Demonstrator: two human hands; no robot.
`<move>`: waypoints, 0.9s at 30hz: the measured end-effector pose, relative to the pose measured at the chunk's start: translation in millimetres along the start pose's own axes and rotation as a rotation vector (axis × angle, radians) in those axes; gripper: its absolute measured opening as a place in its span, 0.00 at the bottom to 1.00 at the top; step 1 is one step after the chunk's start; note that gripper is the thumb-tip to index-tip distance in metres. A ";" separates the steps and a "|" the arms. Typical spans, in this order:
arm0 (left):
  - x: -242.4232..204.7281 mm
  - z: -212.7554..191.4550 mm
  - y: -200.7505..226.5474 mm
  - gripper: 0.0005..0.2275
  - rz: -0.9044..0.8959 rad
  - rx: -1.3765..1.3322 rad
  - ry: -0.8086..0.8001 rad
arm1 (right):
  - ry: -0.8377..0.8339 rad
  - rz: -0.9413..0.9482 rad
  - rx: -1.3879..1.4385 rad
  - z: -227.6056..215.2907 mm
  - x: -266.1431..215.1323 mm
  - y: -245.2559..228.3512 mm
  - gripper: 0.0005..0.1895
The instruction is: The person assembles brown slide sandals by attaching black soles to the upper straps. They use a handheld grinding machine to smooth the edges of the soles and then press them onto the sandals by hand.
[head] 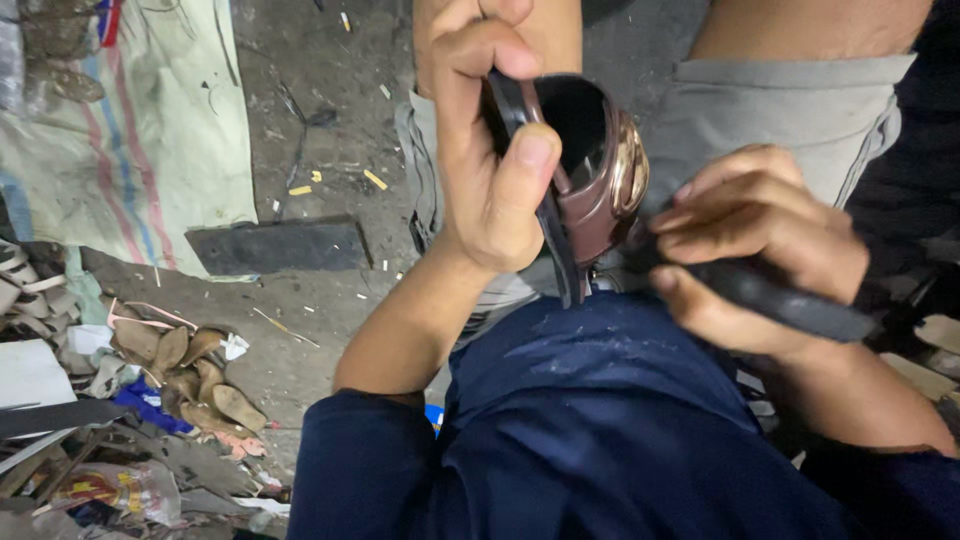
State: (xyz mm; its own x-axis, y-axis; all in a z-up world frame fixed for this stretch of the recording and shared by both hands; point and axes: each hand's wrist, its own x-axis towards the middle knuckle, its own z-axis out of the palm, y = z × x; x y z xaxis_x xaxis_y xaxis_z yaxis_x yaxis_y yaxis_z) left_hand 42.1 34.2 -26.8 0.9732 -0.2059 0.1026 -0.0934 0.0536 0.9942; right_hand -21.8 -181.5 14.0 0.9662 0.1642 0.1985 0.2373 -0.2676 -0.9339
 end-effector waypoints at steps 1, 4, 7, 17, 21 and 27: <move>0.6 0.4 1.6 0.16 -0.021 -0.035 -0.001 | 0.004 -0.016 -0.017 3.8 -0.5 -3.1 0.09; 5.5 1.5 3.5 0.15 -0.015 0.020 -0.028 | 0.014 -0.024 -0.075 10.0 0.4 -9.9 0.09; 9.5 5.3 1.9 0.15 0.013 0.042 -0.011 | 0.003 0.006 -0.093 14.9 6.0 -11.0 0.10; 21.4 8.5 4.1 0.20 -0.039 0.060 -0.039 | -0.067 0.036 -0.139 -0.5 35.5 -14.8 0.12; 21.4 12.0 2.9 0.23 -0.059 0.078 0.002 | -0.064 -0.006 -0.185 1.5 37.3 -8.3 0.10; 27.7 23.3 3.9 0.21 -0.088 0.017 0.072 | -0.049 -0.099 -0.242 11.1 55.9 -3.3 0.09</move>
State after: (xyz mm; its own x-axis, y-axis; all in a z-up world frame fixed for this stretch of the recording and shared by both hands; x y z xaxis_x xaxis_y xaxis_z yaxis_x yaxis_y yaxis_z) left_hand 63.8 5.9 -19.3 0.9903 -0.1386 0.0130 -0.0101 0.0216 0.9997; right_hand 30.3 -160.9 24.9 0.9325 0.2449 0.2655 0.3534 -0.4666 -0.8108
